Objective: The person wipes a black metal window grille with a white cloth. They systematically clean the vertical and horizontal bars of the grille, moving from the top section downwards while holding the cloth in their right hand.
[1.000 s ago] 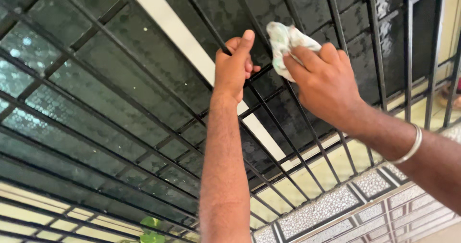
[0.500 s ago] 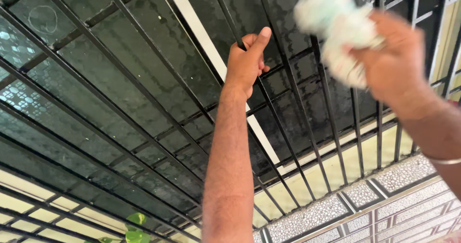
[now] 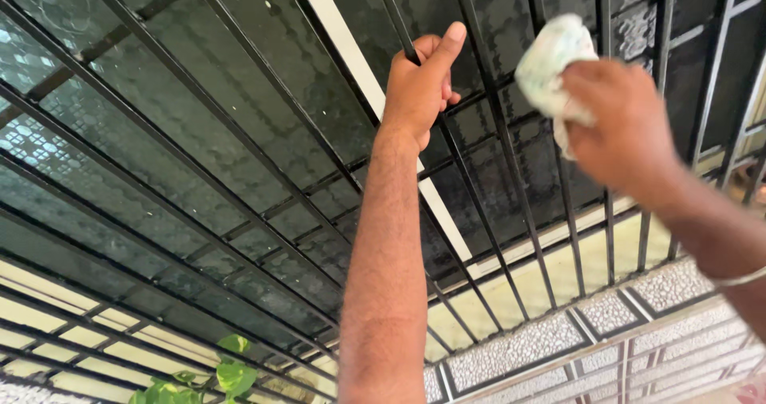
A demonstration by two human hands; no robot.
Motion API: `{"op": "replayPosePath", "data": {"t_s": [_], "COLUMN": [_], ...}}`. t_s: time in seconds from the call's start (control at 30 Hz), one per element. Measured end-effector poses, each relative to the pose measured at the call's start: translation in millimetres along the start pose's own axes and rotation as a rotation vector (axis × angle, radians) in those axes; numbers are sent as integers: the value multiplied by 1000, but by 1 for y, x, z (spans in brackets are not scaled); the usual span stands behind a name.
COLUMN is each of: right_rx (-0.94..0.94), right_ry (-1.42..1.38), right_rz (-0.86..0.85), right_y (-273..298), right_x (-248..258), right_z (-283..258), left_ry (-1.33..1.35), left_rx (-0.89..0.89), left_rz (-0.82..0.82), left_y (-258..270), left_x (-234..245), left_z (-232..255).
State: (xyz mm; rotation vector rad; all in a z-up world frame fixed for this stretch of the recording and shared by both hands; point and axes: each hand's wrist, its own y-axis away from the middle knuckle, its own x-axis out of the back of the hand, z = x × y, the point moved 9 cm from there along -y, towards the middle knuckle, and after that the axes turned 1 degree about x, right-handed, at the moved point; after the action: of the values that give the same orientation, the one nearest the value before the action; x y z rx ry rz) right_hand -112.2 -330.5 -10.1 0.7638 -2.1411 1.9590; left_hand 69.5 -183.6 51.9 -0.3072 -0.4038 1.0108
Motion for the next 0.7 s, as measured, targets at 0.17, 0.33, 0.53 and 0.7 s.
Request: {"op": "replayPosePath", "data": {"t_s": [0.17, 0.33, 0.53, 0.7], "right_rx": [-263, 138, 23, 60], "right_ry": [-364, 186, 105, 56], "right_rz": [174, 94, -194, 76], "right_y": [-40, -43, -1, 3], "right_x": [31, 29, 3, 51], "right_z": [51, -14, 6, -7], "left_ry": [-16, -38, -36, -27], "left_rx": [15, -13, -6, 15], "left_rz": [2, -10, -3, -1], "left_y": [1, 1, 1, 3], "left_x": [-2, -2, -1, -3], "left_z": [0, 1, 1, 4]}}
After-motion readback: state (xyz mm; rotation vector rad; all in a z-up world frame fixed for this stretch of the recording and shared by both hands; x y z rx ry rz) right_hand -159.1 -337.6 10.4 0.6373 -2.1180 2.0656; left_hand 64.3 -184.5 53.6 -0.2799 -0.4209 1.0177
